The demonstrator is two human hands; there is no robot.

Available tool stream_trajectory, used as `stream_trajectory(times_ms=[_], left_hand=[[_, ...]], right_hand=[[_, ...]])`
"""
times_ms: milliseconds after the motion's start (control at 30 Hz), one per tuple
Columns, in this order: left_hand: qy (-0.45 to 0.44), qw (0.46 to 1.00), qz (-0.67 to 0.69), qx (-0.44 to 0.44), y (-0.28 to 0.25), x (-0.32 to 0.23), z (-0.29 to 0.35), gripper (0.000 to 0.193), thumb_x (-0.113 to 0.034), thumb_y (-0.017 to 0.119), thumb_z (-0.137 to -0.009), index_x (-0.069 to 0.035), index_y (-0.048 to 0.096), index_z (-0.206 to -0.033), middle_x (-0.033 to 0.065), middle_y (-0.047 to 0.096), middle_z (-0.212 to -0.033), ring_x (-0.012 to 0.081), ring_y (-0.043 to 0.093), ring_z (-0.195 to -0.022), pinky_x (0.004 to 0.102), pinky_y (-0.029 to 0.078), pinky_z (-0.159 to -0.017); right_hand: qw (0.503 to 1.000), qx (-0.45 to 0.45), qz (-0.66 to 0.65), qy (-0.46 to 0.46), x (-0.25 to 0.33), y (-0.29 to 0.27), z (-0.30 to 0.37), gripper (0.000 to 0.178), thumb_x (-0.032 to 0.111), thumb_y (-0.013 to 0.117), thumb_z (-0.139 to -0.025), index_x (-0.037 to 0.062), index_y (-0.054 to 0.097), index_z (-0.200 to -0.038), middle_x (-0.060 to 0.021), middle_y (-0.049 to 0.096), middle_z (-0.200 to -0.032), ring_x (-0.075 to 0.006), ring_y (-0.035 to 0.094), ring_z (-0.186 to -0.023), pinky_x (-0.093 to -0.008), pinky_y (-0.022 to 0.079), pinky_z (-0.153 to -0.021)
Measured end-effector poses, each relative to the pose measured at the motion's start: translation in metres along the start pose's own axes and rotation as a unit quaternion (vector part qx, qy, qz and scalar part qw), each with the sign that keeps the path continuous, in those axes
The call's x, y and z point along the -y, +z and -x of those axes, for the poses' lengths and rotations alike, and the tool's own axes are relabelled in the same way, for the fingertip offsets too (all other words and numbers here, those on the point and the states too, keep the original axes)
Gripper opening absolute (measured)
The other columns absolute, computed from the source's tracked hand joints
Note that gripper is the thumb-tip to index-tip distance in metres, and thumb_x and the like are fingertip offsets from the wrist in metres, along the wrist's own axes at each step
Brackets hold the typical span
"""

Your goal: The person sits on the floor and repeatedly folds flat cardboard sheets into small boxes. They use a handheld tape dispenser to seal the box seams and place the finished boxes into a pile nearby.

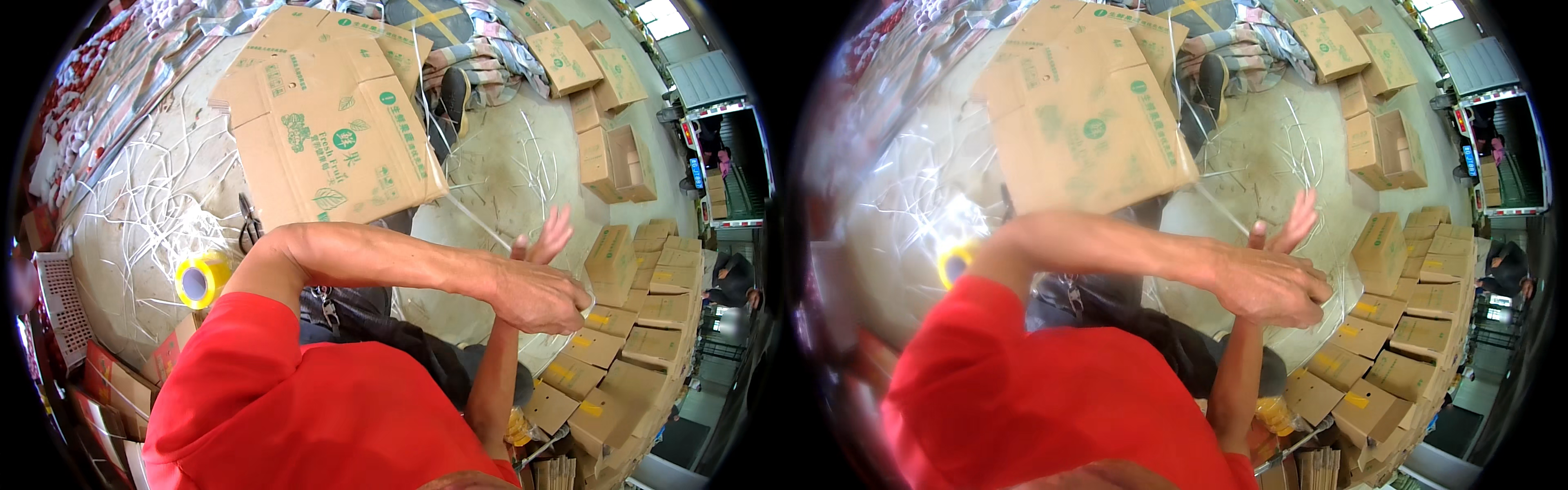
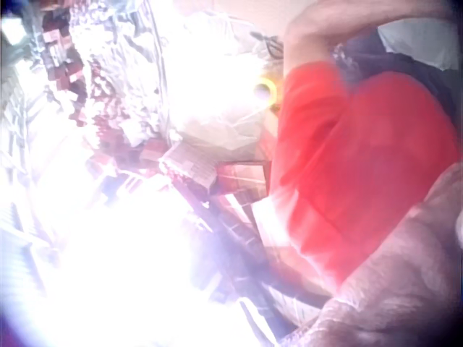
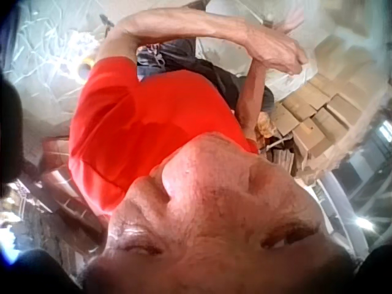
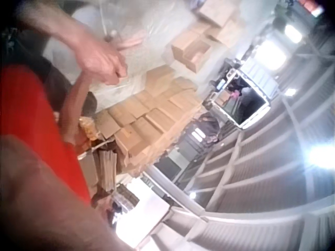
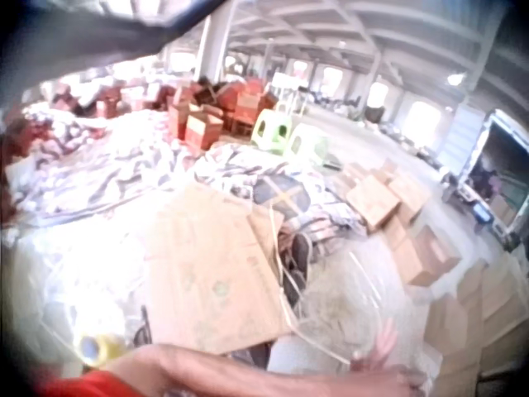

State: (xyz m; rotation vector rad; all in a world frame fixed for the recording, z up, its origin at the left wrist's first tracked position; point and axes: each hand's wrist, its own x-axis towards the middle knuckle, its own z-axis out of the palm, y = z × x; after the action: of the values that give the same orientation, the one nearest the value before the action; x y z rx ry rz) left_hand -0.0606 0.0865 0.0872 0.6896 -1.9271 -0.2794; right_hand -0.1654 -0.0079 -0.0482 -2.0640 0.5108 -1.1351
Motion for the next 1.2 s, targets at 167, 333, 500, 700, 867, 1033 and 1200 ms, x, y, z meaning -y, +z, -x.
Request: stream_trajectory(times_ms=[167,333,500,700,867,1033,1200], left_hand=[[-0.174,0.977,0.024,-0.119,-0.012,0.004,0.056,0.019,-0.022,0.066,-0.096,-0.004,0.063,-0.103,0.0148,0.059,-0.102,0.0339,0.060,-0.102,0.0488,0.046,-0.095],[-0.341,0.910,-0.225,-0.068,-0.045,-0.002,0.184,0.094,-0.021,0.084,-0.080,-0.013,0.035,-0.160,0.0207,0.046,-0.150,0.0410,0.040,-0.142,0.0542,0.033,-0.119],[-0.407,0.829,-0.353,0.147,-0.065,-0.003,0.281,0.088,-0.037,0.080,-0.081,-0.009,0.044,-0.156,0.0213,0.039,-0.159,0.0422,0.029,-0.152,0.0611,0.024,-0.125],[-0.396,0.820,-0.388,0.144,-0.073,0.009,0.299,0.090,-0.042,0.080,-0.079,-0.011,0.045,-0.156,0.0201,0.039,-0.160,0.0422,0.027,-0.153,0.0621,0.021,-0.126],[-0.386,0.820,-0.376,0.194,-0.090,-0.006,0.320,0.088,-0.034,0.080,-0.078,-0.014,0.046,-0.156,0.0197,0.037,-0.162,0.0429,0.026,-0.154,0.0627,0.021,-0.127],[-0.428,0.769,-0.452,0.147,-0.093,0.003,0.329,0.078,-0.012,0.070,-0.082,-0.014,0.046,-0.156,0.0211,0.037,-0.161,0.0448,0.027,-0.153,0.0627,0.024,-0.125],[-0.397,0.718,-0.572,0.008,-0.125,0.082,0.310,0.067,-0.009,0.066,-0.082,-0.008,0.053,-0.147,0.0226,0.046,-0.150,0.0444,0.040,-0.140,0.0586,0.031,-0.119]], right_hand=[[0.982,0.070,-0.158,0.074,0.027,0.017,0.013,0.037,0.035,0.044,-0.111,0.0023,0.051,-0.129,-0.0080,0.058,-0.105,-0.0185,0.058,-0.095,-0.0318,0.048,-0.084],[0.968,-0.012,-0.127,0.216,0.031,-0.024,0.023,0.027,0.032,0.043,-0.113,0.0070,0.053,-0.108,0.0017,0.042,-0.077,-0.0100,0.038,-0.066,-0.0284,0.039,-0.063],[0.977,-0.024,0.006,0.210,0.026,-0.064,-0.004,0.027,0.030,0.042,-0.113,0.0057,0.054,-0.110,0.0019,0.038,-0.072,-0.0107,0.036,-0.061,-0.0317,0.036,-0.056],[0.943,0.097,0.311,0.068,-0.020,-0.089,-0.013,0.023,0.014,0.046,-0.106,-0.0013,0.057,-0.118,-0.0116,0.046,-0.069,-0.0243,0.046,-0.061,-0.0436,0.041,-0.060],[0.860,0.040,0.501,0.089,-0.060,-0.227,0.018,0.035,0.000,0.046,-0.091,-0.0040,0.058,-0.124,-0.0254,0.067,-0.088,-0.0430,0.066,-0.088,-0.0488,0.050,-0.077],[0.754,-0.015,0.580,0.310,-0.061,-0.332,0.107,0.031,0.009,0.059,-0.092,-0.0066,0.060,-0.119,-0.0299,0.070,-0.103,-0.0462,0.068,-0.102,-0.0497,0.052,-0.086],[0.758,0.014,0.523,0.388,-0.061,-0.338,0.169,0.029,0.019,0.063,-0.096,-0.0090,0.065,-0.103,-0.0242,0.070,-0.092,-0.0398,0.069,-0.085,-0.0493,0.052,-0.077]])
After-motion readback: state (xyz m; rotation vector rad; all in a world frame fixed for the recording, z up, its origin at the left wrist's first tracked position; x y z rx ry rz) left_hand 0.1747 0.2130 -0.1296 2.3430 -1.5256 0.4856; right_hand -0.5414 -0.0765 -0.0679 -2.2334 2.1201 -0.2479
